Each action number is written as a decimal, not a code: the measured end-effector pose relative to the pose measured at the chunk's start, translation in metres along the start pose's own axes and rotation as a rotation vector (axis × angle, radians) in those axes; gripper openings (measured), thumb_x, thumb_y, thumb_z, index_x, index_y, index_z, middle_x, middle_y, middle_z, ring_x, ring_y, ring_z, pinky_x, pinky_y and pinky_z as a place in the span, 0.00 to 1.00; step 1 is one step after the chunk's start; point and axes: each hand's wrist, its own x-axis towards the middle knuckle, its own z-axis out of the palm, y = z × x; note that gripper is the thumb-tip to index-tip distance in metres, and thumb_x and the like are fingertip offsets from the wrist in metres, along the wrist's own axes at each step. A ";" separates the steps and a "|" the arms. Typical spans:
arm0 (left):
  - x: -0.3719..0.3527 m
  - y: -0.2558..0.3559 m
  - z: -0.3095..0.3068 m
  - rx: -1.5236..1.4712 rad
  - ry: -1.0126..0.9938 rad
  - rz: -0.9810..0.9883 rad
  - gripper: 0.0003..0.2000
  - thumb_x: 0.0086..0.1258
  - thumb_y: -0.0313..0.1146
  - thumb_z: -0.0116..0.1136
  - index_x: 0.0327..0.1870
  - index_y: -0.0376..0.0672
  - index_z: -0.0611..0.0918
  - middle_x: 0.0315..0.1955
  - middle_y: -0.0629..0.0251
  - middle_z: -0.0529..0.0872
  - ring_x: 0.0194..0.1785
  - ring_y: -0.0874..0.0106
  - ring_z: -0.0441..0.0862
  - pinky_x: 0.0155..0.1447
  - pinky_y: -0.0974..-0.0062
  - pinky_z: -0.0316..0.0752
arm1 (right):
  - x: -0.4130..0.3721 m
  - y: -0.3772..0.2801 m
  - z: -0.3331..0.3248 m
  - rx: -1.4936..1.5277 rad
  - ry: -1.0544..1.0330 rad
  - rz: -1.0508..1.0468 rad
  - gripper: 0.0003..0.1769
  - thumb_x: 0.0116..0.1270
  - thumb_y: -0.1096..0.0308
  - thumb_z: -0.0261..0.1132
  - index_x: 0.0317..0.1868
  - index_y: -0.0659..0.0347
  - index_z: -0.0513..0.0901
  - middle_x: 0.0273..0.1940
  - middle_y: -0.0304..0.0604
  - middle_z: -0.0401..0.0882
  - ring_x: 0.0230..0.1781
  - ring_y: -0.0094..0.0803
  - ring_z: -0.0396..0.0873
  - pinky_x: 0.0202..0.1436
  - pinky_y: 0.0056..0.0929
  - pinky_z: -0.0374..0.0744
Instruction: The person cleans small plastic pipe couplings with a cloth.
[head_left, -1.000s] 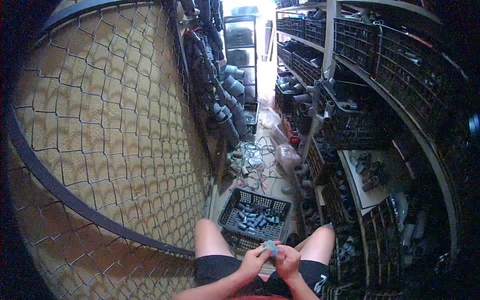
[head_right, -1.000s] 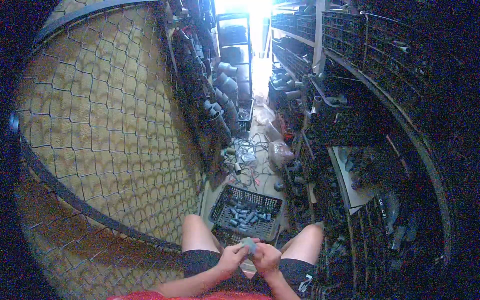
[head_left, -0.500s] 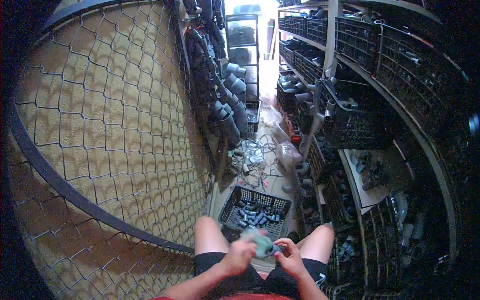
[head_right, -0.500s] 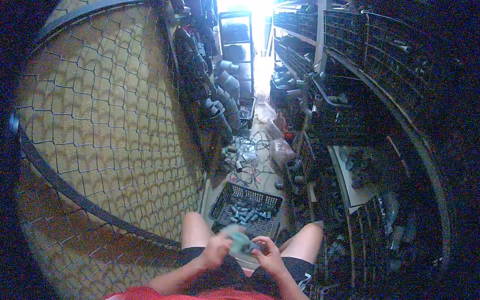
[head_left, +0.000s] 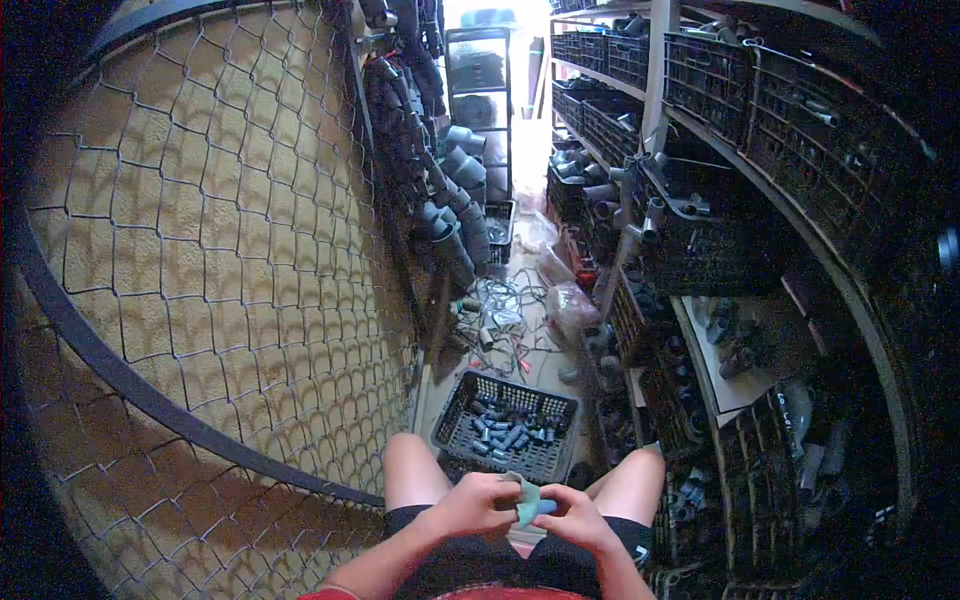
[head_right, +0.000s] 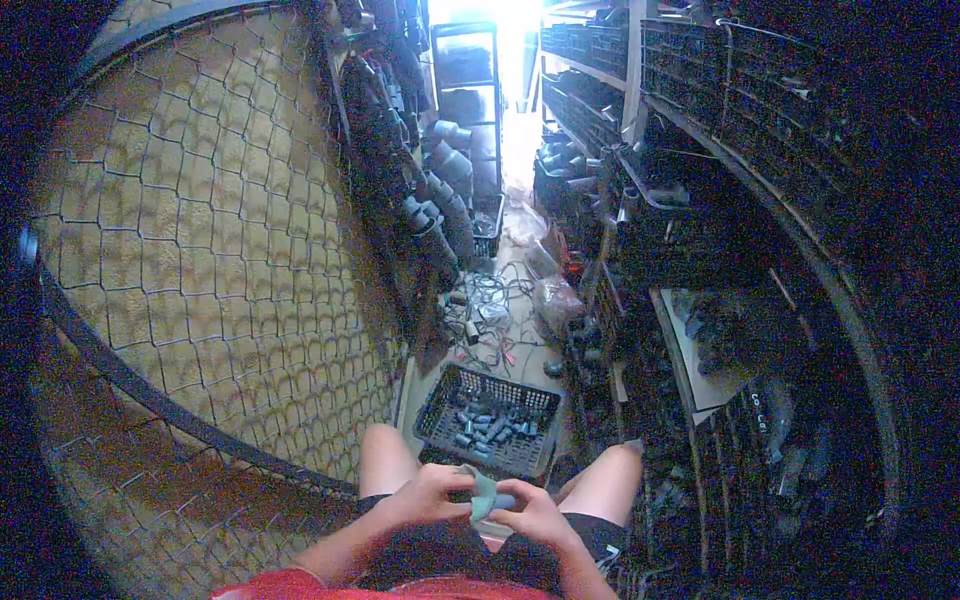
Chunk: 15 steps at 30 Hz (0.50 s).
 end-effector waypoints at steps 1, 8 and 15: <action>0.002 0.000 -0.002 0.050 -0.003 -0.006 0.17 0.56 0.32 0.68 0.47 0.40 0.83 0.38 0.53 0.85 0.41 0.56 0.84 0.45 0.65 0.78 | 0.002 0.000 0.001 -0.002 0.000 -0.005 0.28 0.55 0.69 0.75 0.56 0.64 0.77 0.44 0.41 0.83 0.44 0.26 0.80 0.50 0.27 0.79; -0.003 -0.015 0.015 0.297 0.175 0.142 0.12 0.59 0.34 0.64 0.40 0.42 0.77 0.30 0.54 0.82 0.32 0.52 0.83 0.33 0.58 0.78 | 0.014 0.002 0.020 0.295 0.369 0.100 0.12 0.69 0.68 0.64 0.49 0.66 0.79 0.41 0.40 0.82 0.38 0.24 0.80 0.42 0.24 0.79; -0.018 -0.025 0.033 0.342 0.102 -0.102 0.14 0.55 0.34 0.63 0.41 0.43 0.77 0.28 0.51 0.83 0.31 0.49 0.83 0.34 0.55 0.79 | 0.007 0.006 0.027 -0.179 0.398 -0.161 0.11 0.63 0.69 0.68 0.43 0.66 0.83 0.37 0.44 0.86 0.35 0.26 0.84 0.41 0.26 0.80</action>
